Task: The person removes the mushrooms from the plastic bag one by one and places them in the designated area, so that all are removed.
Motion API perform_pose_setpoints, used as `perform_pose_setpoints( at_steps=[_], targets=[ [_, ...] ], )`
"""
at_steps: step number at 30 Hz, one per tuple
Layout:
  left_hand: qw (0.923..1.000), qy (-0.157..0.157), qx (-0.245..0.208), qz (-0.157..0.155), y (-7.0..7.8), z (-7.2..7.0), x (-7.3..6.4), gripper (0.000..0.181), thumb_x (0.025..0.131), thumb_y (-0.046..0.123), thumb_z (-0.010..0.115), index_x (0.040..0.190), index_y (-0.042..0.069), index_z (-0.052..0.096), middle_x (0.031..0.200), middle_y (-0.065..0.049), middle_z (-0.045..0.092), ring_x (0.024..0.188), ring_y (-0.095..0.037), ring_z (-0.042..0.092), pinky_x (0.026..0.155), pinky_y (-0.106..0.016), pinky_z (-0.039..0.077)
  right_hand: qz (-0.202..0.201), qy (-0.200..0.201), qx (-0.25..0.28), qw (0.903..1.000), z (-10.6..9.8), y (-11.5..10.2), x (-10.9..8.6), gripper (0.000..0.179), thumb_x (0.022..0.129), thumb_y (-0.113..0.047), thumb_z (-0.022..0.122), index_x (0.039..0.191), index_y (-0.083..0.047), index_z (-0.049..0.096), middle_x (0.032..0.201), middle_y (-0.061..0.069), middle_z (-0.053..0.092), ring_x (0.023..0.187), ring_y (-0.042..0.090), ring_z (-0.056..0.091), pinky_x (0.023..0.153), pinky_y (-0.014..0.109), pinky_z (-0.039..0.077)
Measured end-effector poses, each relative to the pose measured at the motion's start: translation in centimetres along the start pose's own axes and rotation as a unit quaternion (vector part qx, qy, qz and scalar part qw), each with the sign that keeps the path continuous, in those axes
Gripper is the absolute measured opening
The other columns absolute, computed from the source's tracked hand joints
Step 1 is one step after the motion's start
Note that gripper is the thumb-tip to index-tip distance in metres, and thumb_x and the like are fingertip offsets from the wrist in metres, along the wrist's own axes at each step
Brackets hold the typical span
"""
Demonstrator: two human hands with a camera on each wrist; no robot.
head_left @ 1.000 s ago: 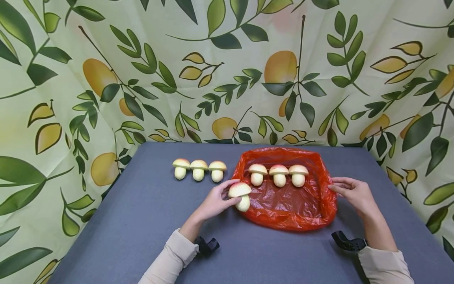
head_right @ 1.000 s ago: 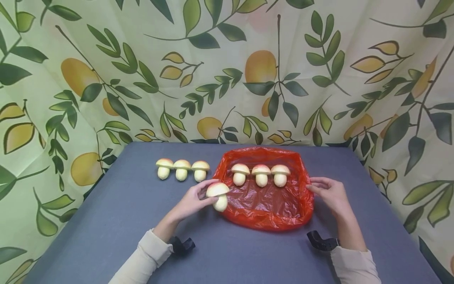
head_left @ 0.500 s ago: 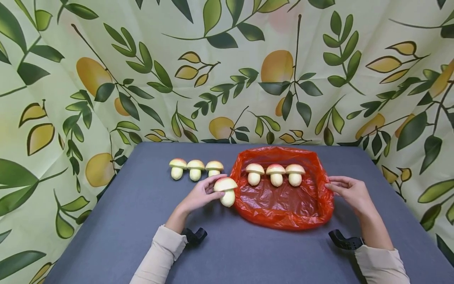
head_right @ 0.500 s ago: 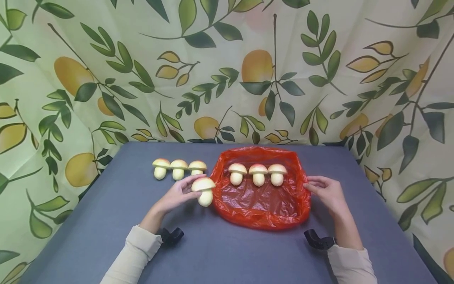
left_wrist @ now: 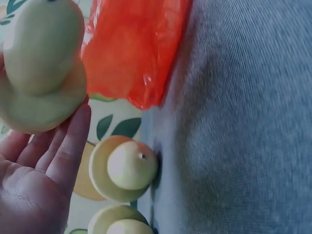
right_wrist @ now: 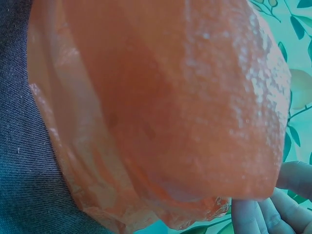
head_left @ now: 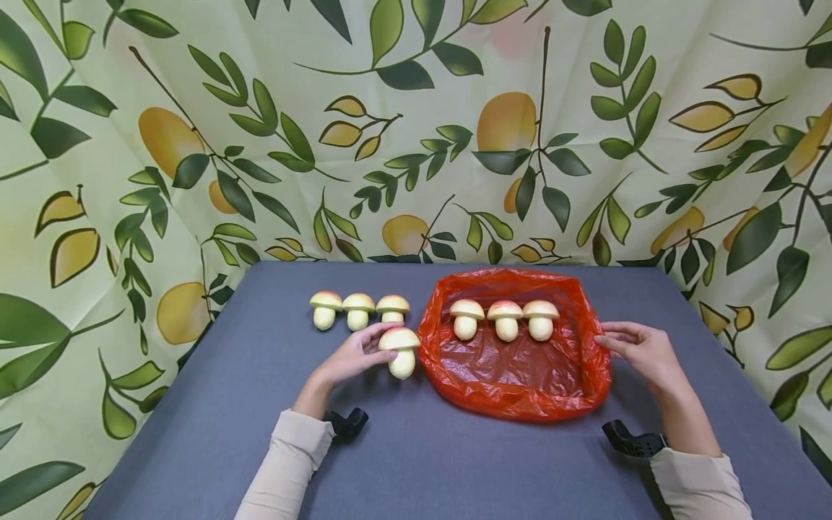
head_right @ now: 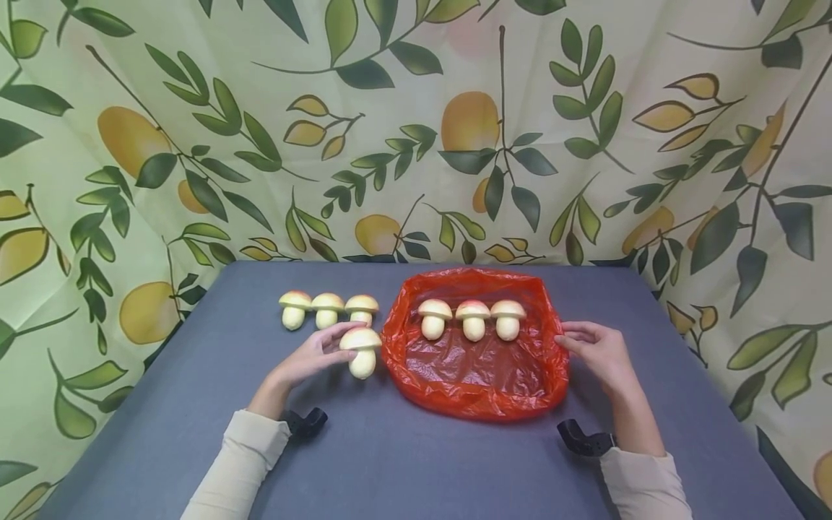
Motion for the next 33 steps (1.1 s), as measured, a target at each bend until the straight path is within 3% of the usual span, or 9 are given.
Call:
perform_pose_setpoints(
  at_steps=[8,16,23,33],
  targets=[
    [0.9996,0.006,0.027,-0.010,-0.9,-0.8,-0.1,0.057,0.089,0.013,0.066,0.140,0.000,0.044,0.142,-0.023,0.048,0.114,0.004,0.053,0.096,-0.010,0.042,0.001,-0.001,0.000,1.0000,0.0,-0.1,0.0,0.053,0.093,-0.026,0.064,0.124,0.015,0.052,0.075,-0.033,0.062,0.072,-0.008,0.064,0.069,0.018,0.057],
    [0.9929,0.052,0.095,-0.049,-1.9,-1.9,-0.2,0.052,0.089,0.013,0.065,0.136,-0.002,0.047,0.135,-0.023,0.054,0.125,-0.030,0.053,0.099,-0.027,0.043,0.002,-0.003,0.004,1.0000,0.0,-0.1,0.0,0.051,0.092,-0.026,0.065,0.122,0.014,0.054,0.075,-0.033,0.063,0.072,-0.008,0.064,0.069,0.019,0.057],
    [0.9869,0.076,0.128,-0.061,-2.2,-2.3,-0.2,0.052,0.086,0.011,0.068,0.133,-0.004,0.051,0.126,-0.024,0.060,0.110,-0.028,0.060,0.089,-0.028,0.046,0.001,0.000,0.000,1.0000,-0.1,0.0,-0.1,0.051,0.093,-0.026,0.064,0.122,0.014,0.054,0.074,-0.033,0.063,0.072,-0.008,0.063,0.069,0.018,0.057],
    [0.9855,0.092,0.129,-0.060,-2.5,-2.4,-0.1,0.052,0.088,0.008,0.066,0.135,-0.006,0.048,0.131,-0.027,0.057,0.118,-0.036,0.059,0.096,-0.036,0.050,0.007,-0.002,0.003,1.0000,0.0,0.2,0.1,0.053,0.092,-0.027,0.065,0.124,0.014,0.053,0.075,-0.033,0.062,0.072,-0.007,0.064,0.069,0.017,0.057]
  ],
)
Point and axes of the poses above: each hand's wrist, its own x-axis towards the middle knuckle, its own z-axis out of the palm, y = z × x, the point moved 9 cm from there along x, towards the middle knuckle
